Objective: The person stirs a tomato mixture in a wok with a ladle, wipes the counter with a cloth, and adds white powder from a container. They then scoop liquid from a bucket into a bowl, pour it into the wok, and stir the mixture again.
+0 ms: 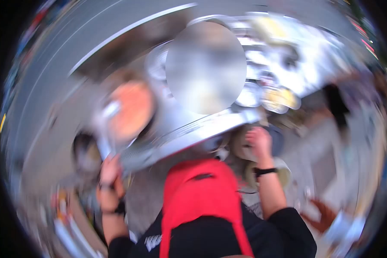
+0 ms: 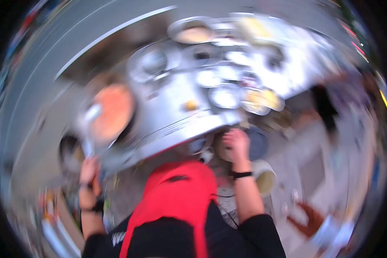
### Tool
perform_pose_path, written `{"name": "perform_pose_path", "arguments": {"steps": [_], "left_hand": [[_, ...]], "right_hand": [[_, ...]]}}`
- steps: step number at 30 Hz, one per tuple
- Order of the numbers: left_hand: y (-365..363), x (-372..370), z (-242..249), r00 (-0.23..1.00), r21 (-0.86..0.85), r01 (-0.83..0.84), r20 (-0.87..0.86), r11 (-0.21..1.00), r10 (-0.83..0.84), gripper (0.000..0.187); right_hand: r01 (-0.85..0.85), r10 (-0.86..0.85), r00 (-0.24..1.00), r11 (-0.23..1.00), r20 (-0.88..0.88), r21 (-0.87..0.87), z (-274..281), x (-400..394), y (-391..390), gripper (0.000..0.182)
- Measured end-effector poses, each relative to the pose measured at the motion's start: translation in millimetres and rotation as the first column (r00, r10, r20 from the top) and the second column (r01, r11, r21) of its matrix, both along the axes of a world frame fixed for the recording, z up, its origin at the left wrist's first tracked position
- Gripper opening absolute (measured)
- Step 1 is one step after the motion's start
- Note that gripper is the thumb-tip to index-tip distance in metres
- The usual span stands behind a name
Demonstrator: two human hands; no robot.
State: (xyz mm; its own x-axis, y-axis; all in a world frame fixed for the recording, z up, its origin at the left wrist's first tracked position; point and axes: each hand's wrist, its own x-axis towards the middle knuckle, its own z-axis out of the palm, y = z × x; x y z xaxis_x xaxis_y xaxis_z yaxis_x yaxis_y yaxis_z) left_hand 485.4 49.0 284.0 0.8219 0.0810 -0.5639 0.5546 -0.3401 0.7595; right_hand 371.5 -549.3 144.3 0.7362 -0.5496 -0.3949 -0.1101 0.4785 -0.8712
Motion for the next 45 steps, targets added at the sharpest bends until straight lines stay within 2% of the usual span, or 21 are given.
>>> {"name": "perform_pose_path", "arguments": {"steps": [1,2,4,6,7,10,12,19,22,25,28,31,32,33,35,37,40,41,42,43,45], "left_hand": [[37.4,13.8,-38.5,0.993,-0.066,0.082,0.094,0.994,-0.076,0.014],[30.4,27.4,-33.9,0.995,0.033,0.045,0.085,0.998,-0.048,0.015],[103.1,71.6,-133.9,0.963,0.346,0.141,0.169,0.928,-0.210,0.020],[158.5,91.0,-205.9,0.615,0.827,0.093,0.390,0.555,-0.685,0.023],[147.9,89.0,-189.6,0.695,0.862,0.159,0.248,0.481,-0.674,0.027],[79.7,76.9,-107.9,0.953,0.263,0.300,-0.044,0.917,-0.299,0.029],[84.7,87.5,-109.0,0.967,-0.273,0.136,-0.174,0.952,-0.188,0.028],[45.5,65.4,-65.6,0.951,-0.466,-0.091,-0.304,0.880,-0.062,0.019],[46.1,54.0,-72.0,0.930,0.225,0.354,0.019,0.908,-0.368,0.019],[50.8,12.9,-47.6,0.737,0.771,0.253,0.238,0.585,-0.633,0.028],[72.1,10.9,-57.4,0.665,0.849,0.200,0.249,0.489,-0.704,0.021],[166.8,55.7,-148.3,0.272,0.986,0.067,0.130,0.154,-0.953,0.021],[110.9,13.3,-81.1,0.653,0.698,0.215,0.417,0.683,-0.632,0.029],[78.8,-23.4,10.0,0.620,0.717,0.225,0.417,0.659,-0.665,0.013],[59.3,-31.0,20.8,0.838,0.255,0.183,0.465,0.950,-0.286,0.012],[52.4,-30.1,13.7,0.963,-0.284,0.021,0.264,0.959,0.057,0.013],[38.8,-34.9,-15.2,0.953,-0.548,-0.025,0.239,0.836,0.186,0.015],[35.0,-34.4,-28.6,0.949,-0.576,0.014,0.266,0.817,0.171,0.022],[34.3,-34.5,-56.4,0.834,-0.320,0.259,0.550,0.911,-0.044,0.031],[19.3,-46.4,-17.7,0.947,-0.580,0.083,0.298,0.810,0.117,0.036],[19.1,-51.0,-6.6,0.877,-0.476,0.271,0.481,0.837,-0.011,0.043]], "right_hand": [[0.028,-0.030,0.999,0.997,0.030,0.076,12.7,-19.6,13.1,0.023],[0.116,-0.120,0.993,0.986,0.019,0.120,9.6,-37.8,22.4,0.021],[0.229,-0.232,0.965,0.973,-0.119,-0.041,35.8,-63.4,62.0,0.021],[0.231,-0.228,0.971,0.972,-0.072,0.033,41.2,-83.0,104.1,0.023],[0.189,-0.188,0.980,0.982,-0.071,0.009,55.7,-86.7,124.7,0.024],[0.061,-0.063,0.997,0.997,-0.035,-0.057,84.7,-104.1,177.3,0.022],[-0.014,0.012,1.000,0.994,-0.021,-0.104,99.3,-113.9,200.2,0.024],[-0.059,0.061,0.998,0.993,0.023,-0.107,122.8,-146.4,214.1,0.023],[-0.071,0.077,0.996,0.989,0.043,-0.129,120.3,-163.1,212.8,0.021],[-0.059,0.066,0.996,0.993,0.065,-0.105,110.5,-180.2,216.0,0.021],[-0.081,0.081,0.997,0.986,-0.003,-0.147,121.8,-184.1,228.7,0.019],[-0.243,0.229,0.969,0.947,-0.088,-0.212,121.6,-165.5,252.8,0.025],[-0.313,0.294,0.949,0.920,-0.113,-0.237,119.6,-155.8,261.3,0.027],[-0.396,0.378,0.918,0.891,-0.118,-0.222,115.9,-143.5,272.4,0.029],[-0.523,0.521,0.849,0.808,-0.086,-0.270,140.2,-118.3,304.2,0.033],[-0.657,0.666,0.743,0.706,-0.065,-0.264,163.4,-85.1,344.7,0.037],[-0.809,0.810,0.580,0.585,0.085,-0.058,159.1,-37.9,420.9,0.041],[-0.832,0.825,0.553,0.554,0.116,0.024,152.9,-24.7,445.1,0.043],[-0.827,0.824,0.557,0.539,0.103,0.158,161.0,-10.8,464.7,0.045],[-0.804,0.787,0.588,0.546,0.187,0.233,173.6,-2.6,485.5,0.041],[-0.824,0.822,0.549,0.563,-0.147,0.068,199.0,10.0,495.1,0.031]]}}
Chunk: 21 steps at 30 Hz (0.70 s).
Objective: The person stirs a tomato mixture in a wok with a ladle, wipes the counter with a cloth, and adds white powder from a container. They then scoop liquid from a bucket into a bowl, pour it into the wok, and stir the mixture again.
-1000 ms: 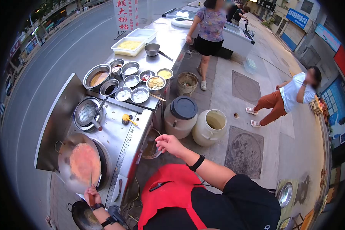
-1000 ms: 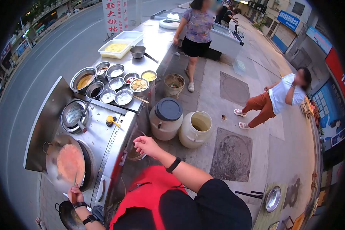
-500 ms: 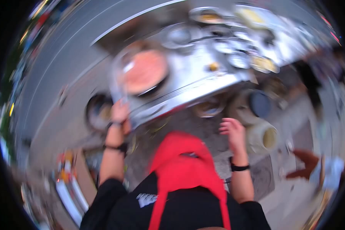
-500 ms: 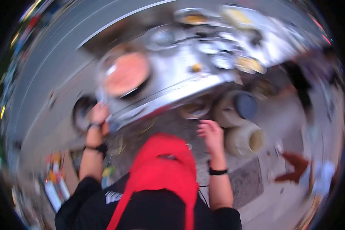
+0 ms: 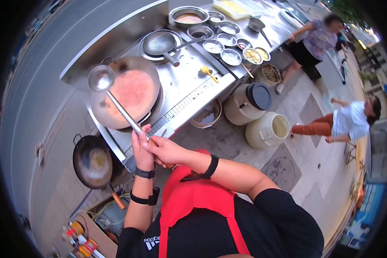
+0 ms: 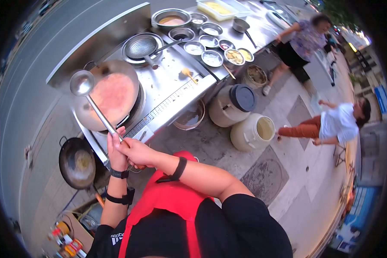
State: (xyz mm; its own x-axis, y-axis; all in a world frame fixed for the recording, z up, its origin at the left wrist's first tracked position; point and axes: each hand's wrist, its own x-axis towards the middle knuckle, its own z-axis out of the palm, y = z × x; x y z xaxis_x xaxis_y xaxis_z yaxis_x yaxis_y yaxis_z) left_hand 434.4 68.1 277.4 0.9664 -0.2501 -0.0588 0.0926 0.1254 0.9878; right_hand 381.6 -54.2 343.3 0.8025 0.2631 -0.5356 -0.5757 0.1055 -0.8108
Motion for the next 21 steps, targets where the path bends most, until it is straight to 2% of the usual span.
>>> {"name": "perform_pose_path", "arguments": {"steps": [2,3,5,6,8,9,11,12,14,15,18,19,20,21], "left_hand": [[15.1,12.0,13.6,0.988,-0.098,0.147,-0.027,0.984,-0.150,0.042],[23.7,19.6,10.9,0.987,-0.087,0.150,-0.039,0.985,-0.154,0.041],[42.7,41.3,-4.6,0.986,-0.041,0.146,-0.080,0.988,-0.149,0.041],[59.6,52.2,-18.6,0.985,0.077,0.158,-0.085,0.984,-0.151,0.039],[88.7,69.1,-56.0,0.984,0.314,0.176,-0.091,0.933,-0.155,0.038],[96.1,67.6,-66.3,0.983,0.339,0.180,-0.107,0.923,-0.152,0.037],[98.4,72.1,-80.4,0.984,0.374,0.162,-0.130,0.913,-0.121,0.036],[97.6,73.8,-81.7,0.989,0.455,0.122,0.017,0.882,-0.146,0.036],[83.5,74.2,-82.6,0.929,0.582,0.008,0.296,0.813,-0.220,0.035],[71.1,76.7,-86.9,0.881,0.594,-0.047,0.403,0.803,-0.247,0.028],[34.3,82.8,-74.2,0.757,0.718,-0.101,0.505,0.689,-0.415,0.029],[24.8,89.5,-91.9,0.729,0.724,-0.098,0.519,0.683,-0.446,0.037],[15.8,92.4,-108.6,0.717,0.709,-0.125,0.548,0.694,-0.431,0.035],[7.5,93.6,-109.2,0.688,0.732,-0.199,0.578,0.652,-0.439,0.034]], "right_hand": [[0.139,-0.116,0.971,0.985,0.209,-0.101,-9.0,-1.0,8.5,0.024],[0.200,-0.146,0.938,0.969,0.316,-0.147,-12.7,-1.3,8.2,0.021],[0.119,-0.111,0.974,0.992,0.199,-0.029,-9.9,1.9,-19.3,0.018],[0.088,-0.091,0.984,0.996,0.151,0.027,-7.2,0.7,-32.0,0.016],[0.120,-0.106,0.989,0.982,-0.102,0.149,-34.6,0.6,-58.2,0.019],[0.170,0.106,0.888,0.829,0.448,-0.533,-91.3,-2.0,-59.9,0.028],[0.233,0.147,0.909,0.596,0.390,-0.769,-88.0,-11.0,-50.7,0.024],[0.245,0.157,0.924,0.459,0.349,-0.854,-83.3,-17.1,-44.7,0.022],[0.286,0.094,0.921,0.497,0.379,-0.819,-62.6,-21.4,-41.7,0.023],[0.292,0.078,0.920,0.521,0.385,-0.802,-49.7,-21.8,-43.3,0.023],[0.260,0.101,0.926,0.526,0.363,-0.810,-22.1,-33.7,-48.9,0.026],[0.262,0.138,0.918,0.491,0.371,-0.831,-7.8,-31.0,-62.1,0.028],[0.282,0.110,0.916,0.509,0.386,-0.813,14.1,-33.4,-68.4,0.027],[0.265,0.111,0.925,0.498,0.364,-0.826,30.2,-37.4,-75.2,0.026]]}}
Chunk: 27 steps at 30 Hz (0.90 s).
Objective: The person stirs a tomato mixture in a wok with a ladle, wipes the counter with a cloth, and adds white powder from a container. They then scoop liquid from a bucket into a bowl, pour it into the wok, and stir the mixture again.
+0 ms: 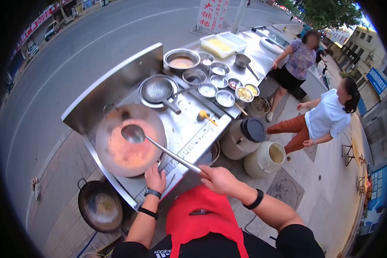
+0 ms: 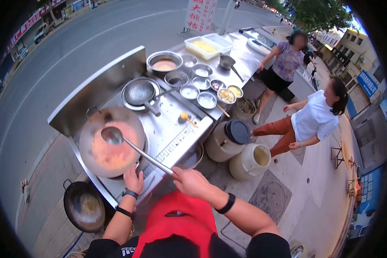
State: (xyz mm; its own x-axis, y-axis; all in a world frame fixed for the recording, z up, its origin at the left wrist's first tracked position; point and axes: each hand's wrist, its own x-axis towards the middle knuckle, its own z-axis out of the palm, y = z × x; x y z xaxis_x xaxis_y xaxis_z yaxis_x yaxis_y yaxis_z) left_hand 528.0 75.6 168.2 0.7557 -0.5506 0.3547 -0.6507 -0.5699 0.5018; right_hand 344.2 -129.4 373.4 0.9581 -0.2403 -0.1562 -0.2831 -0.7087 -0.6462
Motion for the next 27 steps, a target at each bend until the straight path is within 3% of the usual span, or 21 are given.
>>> {"name": "perform_pose_path", "arguments": {"steps": [3,4,6,9,11,14,17,18,19,20,21,22,25,27], "left_hand": [[-17.9,7.1,-3.0,0.967,0.112,-0.129,-0.206,0.985,0.150,0.028],[-25.4,13.2,0.8,0.955,0.196,-0.153,-0.222,0.969,0.196,0.027],[-37.7,14.8,10.1,0.920,0.377,-0.183,-0.261,0.908,0.294,0.030],[-41.0,18.9,5.0,0.956,0.322,-0.184,-0.162,0.929,0.246,0.037],[-41.5,24.1,3.0,0.952,0.402,-0.169,-0.171,0.900,0.255,0.038],[-45.2,23.1,10.0,0.937,0.511,-0.143,-0.206,0.847,0.283,0.039],[-46.9,26.9,-10.2,0.942,0.381,-0.175,-0.202,0.908,0.266,0.038],[-51.3,32.3,-13.6,0.992,0.109,-0.083,-0.083,0.991,0.092,0.041],[-52.9,31.8,-5.7,0.968,0.196,-0.079,-0.220,0.977,0.123,0.042],[-57.7,28.3,3.0,0.882,0.387,-0.139,-0.369,0.911,0.292,0.039],[-48.6,23.3,-14.3,0.927,0.341,-0.170,-0.263,0.924,0.268,0.032],[-50.6,17.8,-7.7,0.942,0.427,-0.208,-0.153,0.880,0.297,0.029],[-46.7,-3.1,-8.1,0.937,0.175,-0.347,0.101,0.921,0.333,0.030],[-49.4,9.9,-2.4,0.921,0.323,-0.317,-0.120,0.892,0.371,0.030]], "right_hand": [[-0.055,0.058,0.996,0.998,-0.075,0.043,31.5,-0.2,-31.3,0.038],[-0.078,0.080,0.995,0.996,-0.060,0.032,25.4,3.0,-40.8,0.036],[-0.096,0.101,0.995,0.978,-0.017,0.185,-0.4,11.2,-51.5,0.024],[-0.148,0.132,0.988,0.957,0.082,0.249,-39.8,24.4,-61.4,0.020],[-0.142,0.146,0.989,0.967,-0.001,0.211,-41.8,26.7,-74.8,0.039],[-0.171,0.154,0.984,0.955,0.084,0.244,-24.5,33.8,-103.0,0.042],[-0.247,0.239,0.965,0.967,0.105,0.068,-20.5,47.8,-135.3,0.038],[-0.252,0.255,0.967,0.965,0.029,-0.079,-6.3,53.0,-144.3,0.036],[-0.240,0.237,0.970,0.965,-0.046,-0.105,26.4,54.9,-148.6,0.039],[-0.213,0.209,0.976,0.974,-0.061,-0.073,41.9,59.0,-150.6,0.044],[-0.257,0.264,0.960,0.962,0.088,-0.087,23.3,62.3,-160.7,0.045],[-0.184,0.165,0.978,0.971,0.126,0.154,20.1,62.5,-164.7,0.046],[-0.193,0.175,0.979,0.958,0.101,0.213,29.7,72.3,-165.5,0.046],[-0.104,0.172,0.981,0.859,-0.090,0.501,-2.5,92.4,-165.4,0.041]]}}
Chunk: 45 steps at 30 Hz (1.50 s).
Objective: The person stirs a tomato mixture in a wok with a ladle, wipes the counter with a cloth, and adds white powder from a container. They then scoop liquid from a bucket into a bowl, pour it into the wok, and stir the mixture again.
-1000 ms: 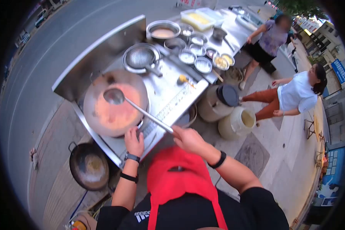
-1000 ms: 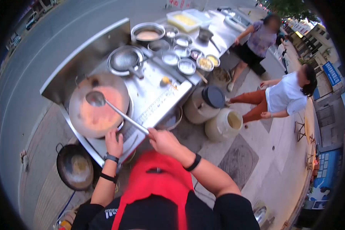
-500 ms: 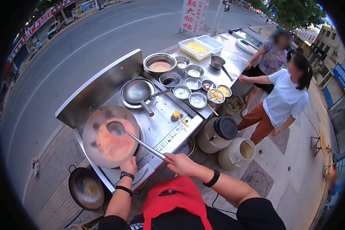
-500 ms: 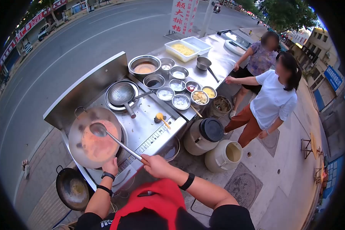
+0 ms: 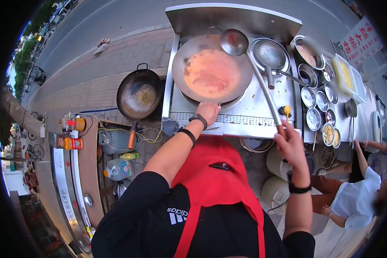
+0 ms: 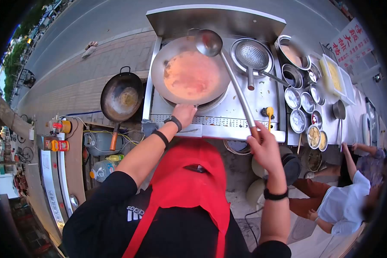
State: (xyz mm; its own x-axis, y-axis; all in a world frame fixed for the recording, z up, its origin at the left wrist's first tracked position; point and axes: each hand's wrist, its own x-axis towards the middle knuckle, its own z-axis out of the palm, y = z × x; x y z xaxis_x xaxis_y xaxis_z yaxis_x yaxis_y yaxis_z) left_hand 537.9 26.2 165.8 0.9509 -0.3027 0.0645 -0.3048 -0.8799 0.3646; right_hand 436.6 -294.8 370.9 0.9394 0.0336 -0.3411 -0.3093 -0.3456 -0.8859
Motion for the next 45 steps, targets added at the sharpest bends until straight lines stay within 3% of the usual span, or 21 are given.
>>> {"name": "perform_pose_path", "arguments": {"steps": [1,2,3,4,6,9,11,14,16,18,19,20,21,22,24,26,28,30,35,38,45], "left_hand": [[-1.4,6.5,3.0,0.993,0.026,-0.006,-0.119,1.000,0.009,0.030],[-4.1,8.1,8.2,0.987,0.042,-0.008,-0.159,0.999,0.015,0.030],[-5.0,7.3,14.4,0.979,0.060,-0.013,-0.201,0.998,0.025,0.030],[-4.4,7.4,16.1,0.968,0.087,-0.001,-0.248,0.996,0.023,0.031],[-2.1,6.9,16.3,0.979,0.089,-0.017,-0.201,0.996,0.035,0.031],[-3.6,7.3,13.4,0.995,0.005,-0.047,-0.087,0.999,0.048,0.028],[-0.8,-7.1,7.1,0.998,-0.101,-0.043,-0.051,0.994,0.038,0.023],[7.6,-41.3,20.6,0.989,-0.214,0.002,0.145,0.977,0.030,0.043],[20.0,-66.5,17.6,0.991,-0.129,-0.012,0.132,0.992,0.029,0.060],[30.3,-91.7,5.5,0.994,-0.192,-0.097,-0.060,0.977,0.087,0.057],[35.1,-103.1,-13.4,0.989,-0.209,-0.109,-0.117,0.972,0.086,0.051],[41.9,-110.6,-25.3,0.984,-0.237,-0.080,-0.172,0.968,0.039,0.044],[54.6,-117.7,-34.4,0.952,-0.255,-0.041,-0.304,0.966,-0.040,0.041],[51.6,-108.5,-39.1,0.911,-0.266,-0.024,-0.402,0.964,-0.089,0.038],[25.4,-98.1,-25.3,0.791,-0.535,-0.242,-0.592,0.809,-0.154,0.042],[-11.6,-91.1,3.4,0.679,-0.677,-0.486,-0.691,0.553,-0.248,0.046],[-63.7,-85.3,57.0,0.596,-0.684,-0.680,-0.725,0.262,-0.345,0.051],[-92.8,-76.1,84.3,0.551,-0.678,-0.717,-0.693,0.160,-0.465,0.046],[-120.3,-64.2,62.3,0.697,-0.746,-0.642,-0.664,0.177,-0.271,0.013],[-121.7,-52.7,50.3,0.714,-0.750,-0.627,-0.661,0.211,-0.229,0.011],[-110.6,-18.1,39.2,0.768,-0.741,-0.623,-0.640,0.251,0.020,0.009]], "right_hand": [[-0.037,0.058,0.986,0.990,-0.154,0.133,-15.0,10.6,7.7,0.033],[-0.054,0.063,0.996,0.992,-0.069,0.118,-71.0,22.6,5.5,0.030],[-0.084,0.157,0.954,0.957,0.254,-0.278,-98.9,29.2,16.0,0.031],[-0.031,0.191,0.933,0.888,0.306,-0.458,-99.2,27.8,32.0,0.031],[-0.051,0.049,0.999,0.994,-0.020,-0.096,-111.1,24.3,35.6,0.034],[0.036,-0.024,0.994,0.993,0.108,-0.113,-112.5,0.2,26.7,0.035],[0.045,-0.044,0.998,0.999,-0.048,0.031,-62.2,-13.2,25.2,0.035],[0.074,-0.065,0.996,0.981,-0.057,0.181,-35.6,-26.0,19.9,0.035],[0.104,-0.084,0.993,0.948,-0.079,0.302,-22.8,-35.7,15.8,0.039],[-0.019,0.113,0.983,0.850,-0.148,0.527,-41.8,-25.1,8.7,0.025],[-0.103,0.159,0.985,0.858,-0.070,0.504,-85.7,-19.7,4.6,0.016],[-0.035,0.075,0.918,0.993,0.389,-0.109,-106.3,-18.6,22.6,0.017],[0.098,0.056,0.942,0.897,0.330,-0.431,-112.5,-25.2,39.1,0.020],[0.051,0.025,0.982,0.923,0.190,-0.383,-105.5,-27.2,46.3,0.021],[0.000,0.011,0.980,0.999,0.196,-0.055,-103.0,-35.7,49.8,0.029],[0.011,0.022,0.978,0.988,0.209,-0.155,-111.7,-42.4,59.4,0.029],[0.046,-0.038,0.976,0.998,0.215,-0.032,-100.9,-48.8,67.1,0.028],[0.034,-0.035,0.981,0.999,0.190,0.009,-90.3,-57.0,83.4,0.028],[0.210,-0.229,0.947,0.972,0.226,0.105,-71.4,-98.3,70.8,0.036],[0.516,-0.478,0.841,0.850,0.255,-0.108,-93.4,-148.5,21.1,0.018],[0.922,-0.914,0.383,0.370,0.136,-0.111,-156.7,-291.5,-139.8,0.041]]}}
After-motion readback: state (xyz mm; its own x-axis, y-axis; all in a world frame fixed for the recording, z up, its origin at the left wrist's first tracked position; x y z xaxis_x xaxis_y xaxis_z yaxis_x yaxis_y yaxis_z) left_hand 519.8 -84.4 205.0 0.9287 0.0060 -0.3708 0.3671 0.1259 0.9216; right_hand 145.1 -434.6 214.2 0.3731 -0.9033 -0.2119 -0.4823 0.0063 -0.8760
